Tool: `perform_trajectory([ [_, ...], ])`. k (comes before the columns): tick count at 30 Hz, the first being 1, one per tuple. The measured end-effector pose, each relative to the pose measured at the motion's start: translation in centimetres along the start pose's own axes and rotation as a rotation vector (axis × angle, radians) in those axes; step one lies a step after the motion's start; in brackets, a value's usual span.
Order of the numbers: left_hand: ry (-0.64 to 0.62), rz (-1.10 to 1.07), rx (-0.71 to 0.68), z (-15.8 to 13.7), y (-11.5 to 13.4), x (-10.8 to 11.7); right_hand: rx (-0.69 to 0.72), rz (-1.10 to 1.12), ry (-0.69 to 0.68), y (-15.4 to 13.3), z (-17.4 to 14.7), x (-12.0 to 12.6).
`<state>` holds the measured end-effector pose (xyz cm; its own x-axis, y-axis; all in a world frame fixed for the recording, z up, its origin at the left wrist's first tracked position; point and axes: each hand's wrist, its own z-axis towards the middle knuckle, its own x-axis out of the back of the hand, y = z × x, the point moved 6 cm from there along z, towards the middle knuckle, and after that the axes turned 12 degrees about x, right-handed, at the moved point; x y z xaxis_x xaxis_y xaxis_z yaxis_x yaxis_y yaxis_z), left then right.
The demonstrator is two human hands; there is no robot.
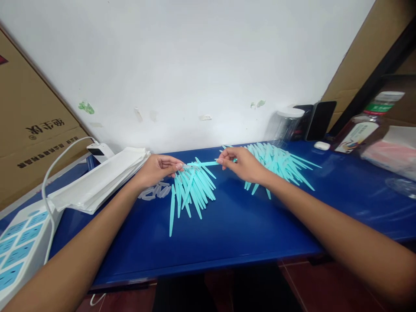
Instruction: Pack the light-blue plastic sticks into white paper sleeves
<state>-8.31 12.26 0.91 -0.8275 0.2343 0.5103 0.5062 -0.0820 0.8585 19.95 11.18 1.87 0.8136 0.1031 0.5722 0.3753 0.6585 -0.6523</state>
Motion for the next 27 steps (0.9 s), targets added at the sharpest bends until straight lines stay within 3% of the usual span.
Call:
perform_trajectory([
  [8,0.086,-0.045,0.006,-0.1,0.1,0.4,0.003,0.012,0.005,-0.5,0.0,0.1],
  [19,-0.035,-0.025,0.001,-0.7,0.9,-2.1,0.016,0.08,-0.024,-0.4,-0.2,-1.2],
  [21,0.033,0.039,-0.041,-0.7,1.1,-1.4,0.014,0.048,-0.007,-0.3,0.0,-0.5],
  [25,0.394,0.465,-0.127,-0.1,0.4,2.7,-0.078,-0.234,0.126,2.1,0.3,3.3],
  [27,0.426,0.643,-0.118,0.4,-0.7,4.1,-0.174,-0.444,0.126,3.8,0.1,5.0],
])
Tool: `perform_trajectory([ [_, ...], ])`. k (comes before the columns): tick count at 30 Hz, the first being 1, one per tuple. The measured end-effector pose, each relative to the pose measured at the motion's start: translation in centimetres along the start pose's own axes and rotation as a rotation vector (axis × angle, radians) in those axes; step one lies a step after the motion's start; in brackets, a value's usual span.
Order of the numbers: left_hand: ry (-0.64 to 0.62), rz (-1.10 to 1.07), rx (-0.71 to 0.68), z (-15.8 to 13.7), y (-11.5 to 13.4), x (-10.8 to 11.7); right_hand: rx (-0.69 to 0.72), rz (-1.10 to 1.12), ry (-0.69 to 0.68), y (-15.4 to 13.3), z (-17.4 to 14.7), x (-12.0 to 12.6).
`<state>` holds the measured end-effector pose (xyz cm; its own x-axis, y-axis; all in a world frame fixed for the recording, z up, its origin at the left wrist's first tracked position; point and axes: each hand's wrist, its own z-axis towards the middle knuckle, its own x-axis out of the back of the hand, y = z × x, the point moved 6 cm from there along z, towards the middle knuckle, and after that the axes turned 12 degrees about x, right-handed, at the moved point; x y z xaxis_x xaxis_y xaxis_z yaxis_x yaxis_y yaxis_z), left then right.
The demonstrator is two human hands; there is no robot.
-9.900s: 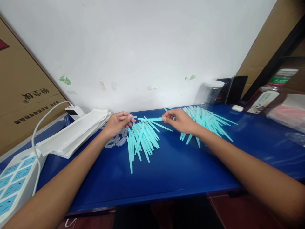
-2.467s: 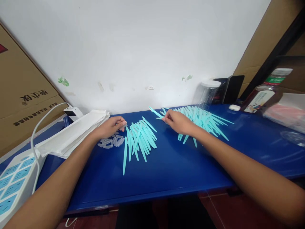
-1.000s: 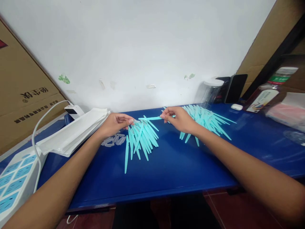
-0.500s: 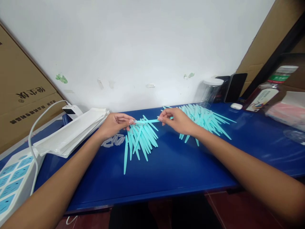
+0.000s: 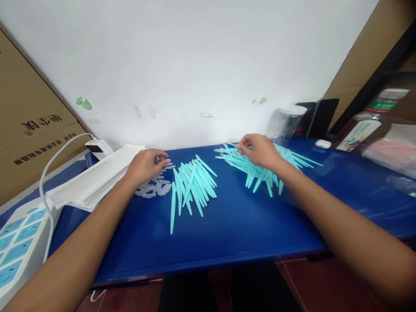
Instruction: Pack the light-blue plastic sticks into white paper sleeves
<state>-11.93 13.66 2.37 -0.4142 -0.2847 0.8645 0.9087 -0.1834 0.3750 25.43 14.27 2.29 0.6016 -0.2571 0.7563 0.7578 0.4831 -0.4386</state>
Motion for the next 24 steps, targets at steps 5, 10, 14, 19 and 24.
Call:
perform_trajectory([
  [5,-0.084,0.048,-0.063,0.4,-1.4,-1.0,0.038,-0.265,-0.151,0.9,-0.3,-0.8],
  [10,-0.119,0.06,-0.117,0.2,-0.8,-2.2,0.306,-0.082,-0.138,-3.8,-1.4,-3.9],
  [14,-0.16,0.047,-0.099,0.2,-1.2,-2.6,0.432,0.022,-0.224,-6.2,-2.4,-6.9],
  [19,-0.122,0.016,-0.051,0.3,-1.4,-2.2,0.447,0.044,-0.252,-6.2,-2.4,-7.1],
  [24,-0.191,0.025,-0.054,0.2,-1.1,-2.7,0.248,0.011,-0.246,-4.7,-1.8,-6.0],
])
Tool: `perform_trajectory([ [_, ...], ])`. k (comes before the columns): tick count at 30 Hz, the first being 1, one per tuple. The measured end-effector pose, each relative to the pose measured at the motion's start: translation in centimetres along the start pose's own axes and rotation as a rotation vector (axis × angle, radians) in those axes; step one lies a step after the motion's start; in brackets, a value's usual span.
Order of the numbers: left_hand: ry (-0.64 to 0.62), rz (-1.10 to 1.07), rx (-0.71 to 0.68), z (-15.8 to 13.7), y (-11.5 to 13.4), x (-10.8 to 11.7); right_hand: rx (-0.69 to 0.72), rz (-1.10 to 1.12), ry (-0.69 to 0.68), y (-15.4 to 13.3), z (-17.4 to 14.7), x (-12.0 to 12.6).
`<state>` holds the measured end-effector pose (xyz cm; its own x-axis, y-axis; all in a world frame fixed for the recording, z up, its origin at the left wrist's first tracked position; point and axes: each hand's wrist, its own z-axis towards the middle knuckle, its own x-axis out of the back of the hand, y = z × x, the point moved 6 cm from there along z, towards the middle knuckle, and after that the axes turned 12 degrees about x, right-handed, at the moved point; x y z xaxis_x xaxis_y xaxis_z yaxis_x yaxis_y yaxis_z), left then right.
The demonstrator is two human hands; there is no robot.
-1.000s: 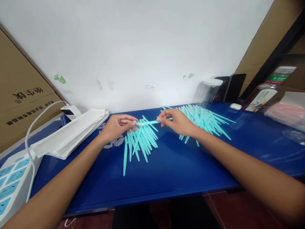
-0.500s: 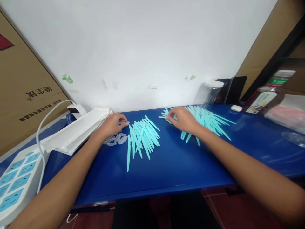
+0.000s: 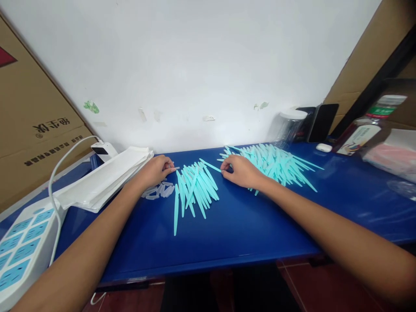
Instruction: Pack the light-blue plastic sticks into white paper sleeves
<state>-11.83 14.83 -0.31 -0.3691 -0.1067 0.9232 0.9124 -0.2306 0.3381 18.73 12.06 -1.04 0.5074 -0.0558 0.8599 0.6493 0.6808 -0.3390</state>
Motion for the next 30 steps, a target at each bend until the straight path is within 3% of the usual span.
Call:
perform_trajectory([
  [4,0.022,0.014,-0.017,-0.1,0.0,-0.1,-0.157,0.01,-0.051,0.4,-0.6,0.1],
  [7,0.051,0.002,-0.029,-0.3,0.5,0.0,-0.195,0.059,-0.094,0.6,-1.1,0.0],
  [11,0.009,-0.152,0.044,-0.5,1.1,0.0,-0.183,0.06,-0.126,1.3,-1.3,-0.1],
  [17,0.004,-0.321,0.051,-0.5,1.9,0.2,-0.14,-0.059,0.056,1.1,-0.8,-0.2],
  [27,-0.003,-0.474,0.089,-0.7,2.8,0.7,-0.213,-0.024,-0.159,1.4,-1.3,0.5],
  [30,-0.014,-0.478,0.093,-0.7,2.8,0.7,-0.193,-0.072,-0.144,1.5,-1.3,0.5],
])
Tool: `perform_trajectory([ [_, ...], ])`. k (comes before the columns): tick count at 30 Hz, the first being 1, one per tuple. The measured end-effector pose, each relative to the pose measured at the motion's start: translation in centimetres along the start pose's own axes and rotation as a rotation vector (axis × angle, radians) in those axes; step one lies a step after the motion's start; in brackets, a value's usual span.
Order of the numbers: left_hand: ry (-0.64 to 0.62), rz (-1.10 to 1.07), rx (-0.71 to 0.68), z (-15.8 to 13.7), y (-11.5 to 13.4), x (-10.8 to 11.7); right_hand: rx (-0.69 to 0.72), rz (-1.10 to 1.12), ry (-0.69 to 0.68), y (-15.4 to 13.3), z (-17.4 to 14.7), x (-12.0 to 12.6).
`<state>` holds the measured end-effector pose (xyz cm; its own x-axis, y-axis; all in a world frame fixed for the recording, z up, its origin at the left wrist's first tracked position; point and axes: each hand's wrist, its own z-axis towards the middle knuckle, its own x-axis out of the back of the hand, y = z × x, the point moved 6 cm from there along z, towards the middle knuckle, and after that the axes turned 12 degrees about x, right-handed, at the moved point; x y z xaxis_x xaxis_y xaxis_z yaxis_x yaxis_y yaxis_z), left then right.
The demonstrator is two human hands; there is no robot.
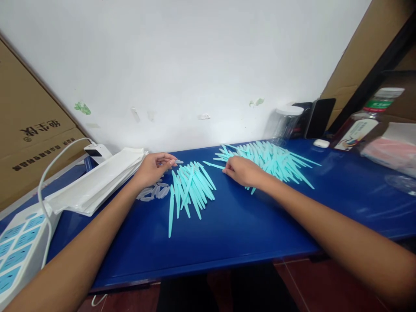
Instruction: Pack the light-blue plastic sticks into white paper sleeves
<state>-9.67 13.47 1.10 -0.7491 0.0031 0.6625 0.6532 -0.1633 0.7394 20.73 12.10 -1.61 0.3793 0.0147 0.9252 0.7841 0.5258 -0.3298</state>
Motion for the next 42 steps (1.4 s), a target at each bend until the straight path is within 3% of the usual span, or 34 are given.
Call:
perform_trajectory([
  [6,-0.021,0.001,-0.004,0.3,-0.7,-0.4,-0.006,-0.074,0.072,-0.2,0.4,0.0],
  [14,-0.027,-0.047,0.009,0.1,-0.4,-0.5,-0.022,0.059,-0.081,0.1,0.3,-0.3],
  [20,-0.027,-0.133,0.034,-0.2,-0.1,-0.4,0.133,0.235,0.165,-1.4,0.2,1.6],
  [23,-0.043,-0.155,0.016,-0.3,0.1,-0.5,0.211,0.377,0.169,-2.2,0.3,1.6],
  [28,-0.072,-0.148,-0.004,-0.5,0.6,-0.8,0.247,0.389,0.214,-2.6,0.3,1.6],
  [42,-0.123,-0.167,-0.02,-0.6,0.7,-1.0,0.218,0.402,0.246,-2.4,0.3,2.1],
])
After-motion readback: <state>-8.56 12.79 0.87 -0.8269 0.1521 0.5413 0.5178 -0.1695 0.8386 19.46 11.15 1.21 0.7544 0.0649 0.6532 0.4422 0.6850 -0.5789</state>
